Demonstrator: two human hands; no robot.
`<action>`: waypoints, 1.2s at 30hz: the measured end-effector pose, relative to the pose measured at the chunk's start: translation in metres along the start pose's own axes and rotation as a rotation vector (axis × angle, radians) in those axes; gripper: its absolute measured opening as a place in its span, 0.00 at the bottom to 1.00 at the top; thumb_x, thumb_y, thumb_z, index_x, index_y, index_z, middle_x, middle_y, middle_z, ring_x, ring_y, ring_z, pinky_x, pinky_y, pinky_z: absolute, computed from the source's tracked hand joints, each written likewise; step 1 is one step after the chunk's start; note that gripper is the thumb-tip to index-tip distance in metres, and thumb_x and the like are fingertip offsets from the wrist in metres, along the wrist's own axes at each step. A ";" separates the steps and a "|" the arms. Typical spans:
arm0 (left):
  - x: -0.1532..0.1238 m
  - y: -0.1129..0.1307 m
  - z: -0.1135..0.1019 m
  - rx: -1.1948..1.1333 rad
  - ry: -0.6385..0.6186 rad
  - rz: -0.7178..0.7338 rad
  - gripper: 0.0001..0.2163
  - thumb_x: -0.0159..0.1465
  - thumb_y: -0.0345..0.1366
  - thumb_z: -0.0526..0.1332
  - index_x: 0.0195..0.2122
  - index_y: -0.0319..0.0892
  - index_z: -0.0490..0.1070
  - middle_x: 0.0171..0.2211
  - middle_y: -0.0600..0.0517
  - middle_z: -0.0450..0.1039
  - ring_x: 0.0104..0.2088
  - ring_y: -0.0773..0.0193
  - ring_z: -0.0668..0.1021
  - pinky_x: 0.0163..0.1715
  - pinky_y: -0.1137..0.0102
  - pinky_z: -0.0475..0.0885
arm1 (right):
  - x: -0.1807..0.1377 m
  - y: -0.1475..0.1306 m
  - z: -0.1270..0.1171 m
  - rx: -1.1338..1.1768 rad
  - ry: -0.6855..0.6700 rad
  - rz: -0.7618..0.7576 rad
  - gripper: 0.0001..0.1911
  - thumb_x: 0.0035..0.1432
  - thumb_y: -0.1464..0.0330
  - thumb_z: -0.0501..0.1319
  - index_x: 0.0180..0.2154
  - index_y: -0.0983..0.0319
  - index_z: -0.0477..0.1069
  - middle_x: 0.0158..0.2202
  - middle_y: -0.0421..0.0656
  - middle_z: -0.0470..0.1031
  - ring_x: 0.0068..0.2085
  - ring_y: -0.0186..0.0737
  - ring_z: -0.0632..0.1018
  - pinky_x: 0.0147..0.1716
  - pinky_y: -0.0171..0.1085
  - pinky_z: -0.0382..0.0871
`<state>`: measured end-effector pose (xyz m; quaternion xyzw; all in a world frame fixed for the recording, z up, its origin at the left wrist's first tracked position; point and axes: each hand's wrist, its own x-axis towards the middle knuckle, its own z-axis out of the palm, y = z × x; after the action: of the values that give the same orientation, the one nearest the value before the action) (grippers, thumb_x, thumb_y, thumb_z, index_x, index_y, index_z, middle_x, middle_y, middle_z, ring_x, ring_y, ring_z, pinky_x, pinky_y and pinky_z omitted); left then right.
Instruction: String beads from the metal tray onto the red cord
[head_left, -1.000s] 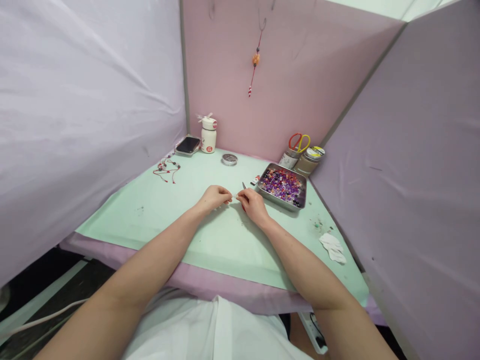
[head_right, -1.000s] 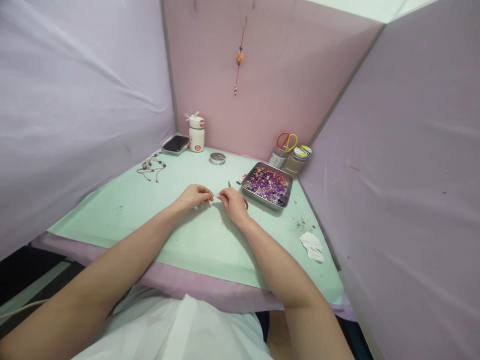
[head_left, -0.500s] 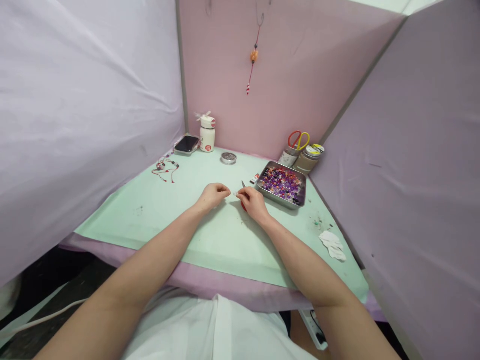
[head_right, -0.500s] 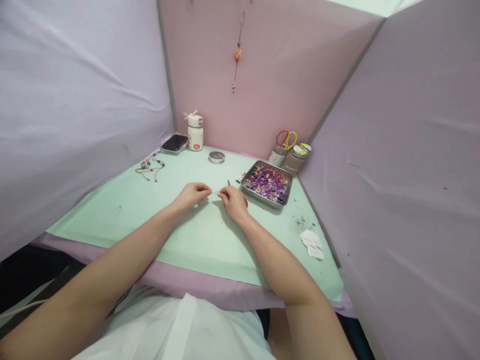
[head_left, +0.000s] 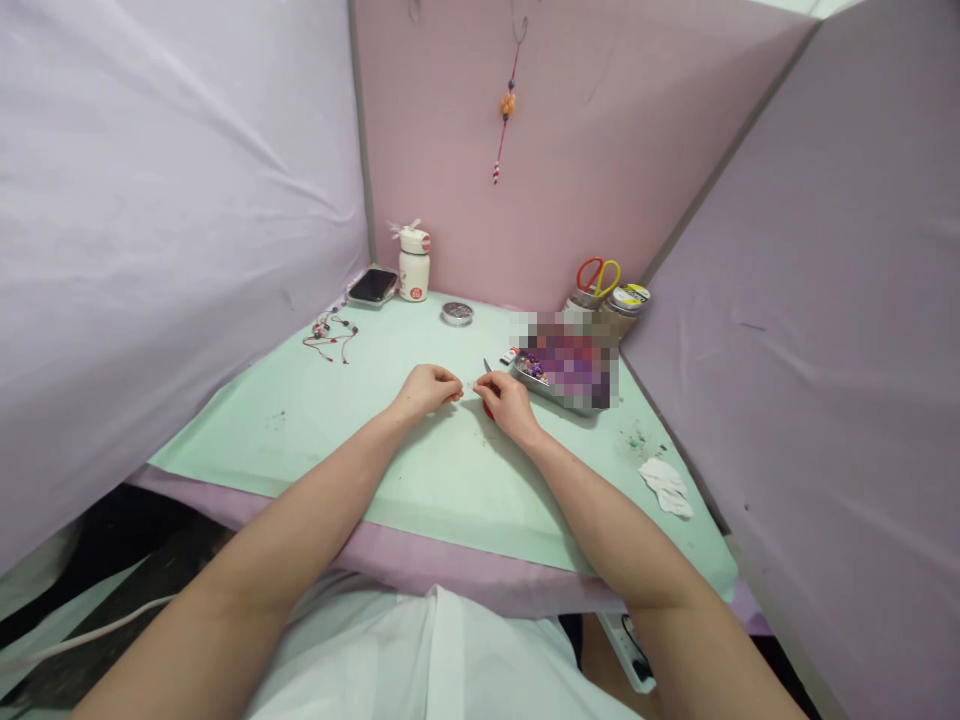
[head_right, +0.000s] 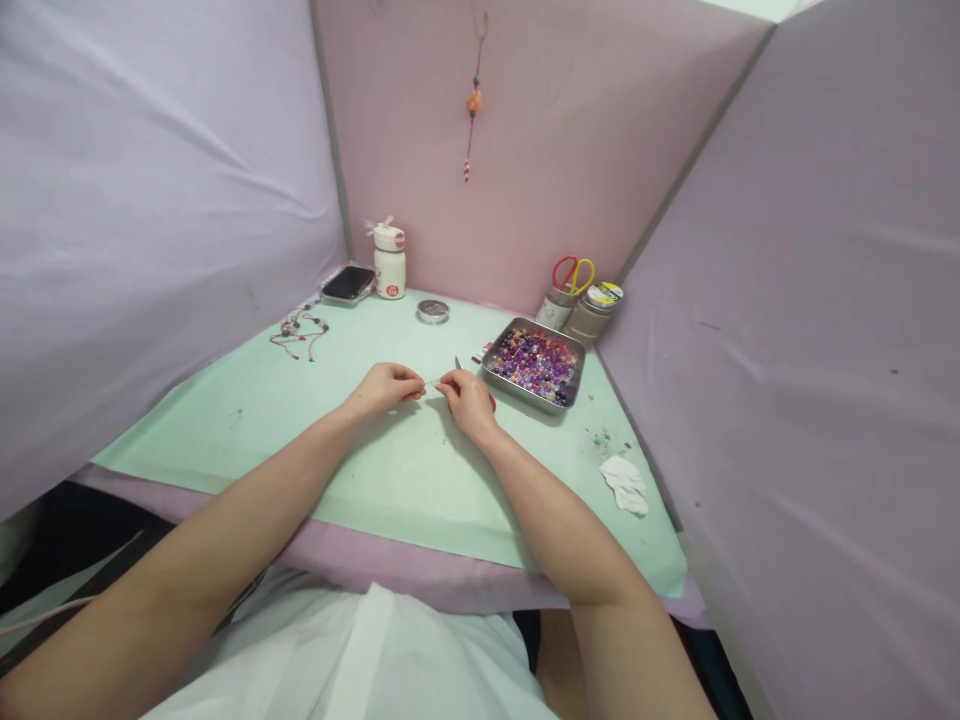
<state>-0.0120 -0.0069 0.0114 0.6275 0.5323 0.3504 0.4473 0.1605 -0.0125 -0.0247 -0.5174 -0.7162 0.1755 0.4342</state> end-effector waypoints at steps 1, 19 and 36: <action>0.000 0.000 0.000 -0.001 -0.011 -0.005 0.07 0.47 0.34 0.60 0.24 0.36 0.75 0.21 0.49 0.73 0.23 0.68 0.70 0.22 0.74 0.62 | 0.000 0.000 0.000 0.000 0.001 0.001 0.09 0.55 0.63 0.57 0.30 0.60 0.72 0.30 0.41 0.75 0.32 0.38 0.73 0.36 0.36 0.65; 0.002 -0.003 -0.001 -0.029 -0.055 -0.005 0.07 0.48 0.35 0.62 0.25 0.36 0.75 0.21 0.50 0.72 0.23 0.69 0.70 0.23 0.74 0.62 | 0.000 0.000 0.000 0.017 0.002 0.008 0.08 0.55 0.63 0.58 0.29 0.60 0.72 0.30 0.41 0.75 0.33 0.38 0.73 0.37 0.37 0.65; 0.002 -0.003 -0.001 -0.055 -0.036 -0.018 0.07 0.49 0.34 0.62 0.25 0.36 0.75 0.23 0.48 0.74 0.23 0.69 0.71 0.24 0.74 0.64 | 0.000 -0.001 0.000 0.011 0.005 0.010 0.08 0.55 0.64 0.58 0.29 0.60 0.72 0.31 0.41 0.76 0.32 0.38 0.73 0.37 0.37 0.65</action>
<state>-0.0136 -0.0044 0.0089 0.6164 0.5198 0.3497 0.4770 0.1599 -0.0129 -0.0247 -0.5190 -0.7116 0.1801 0.4380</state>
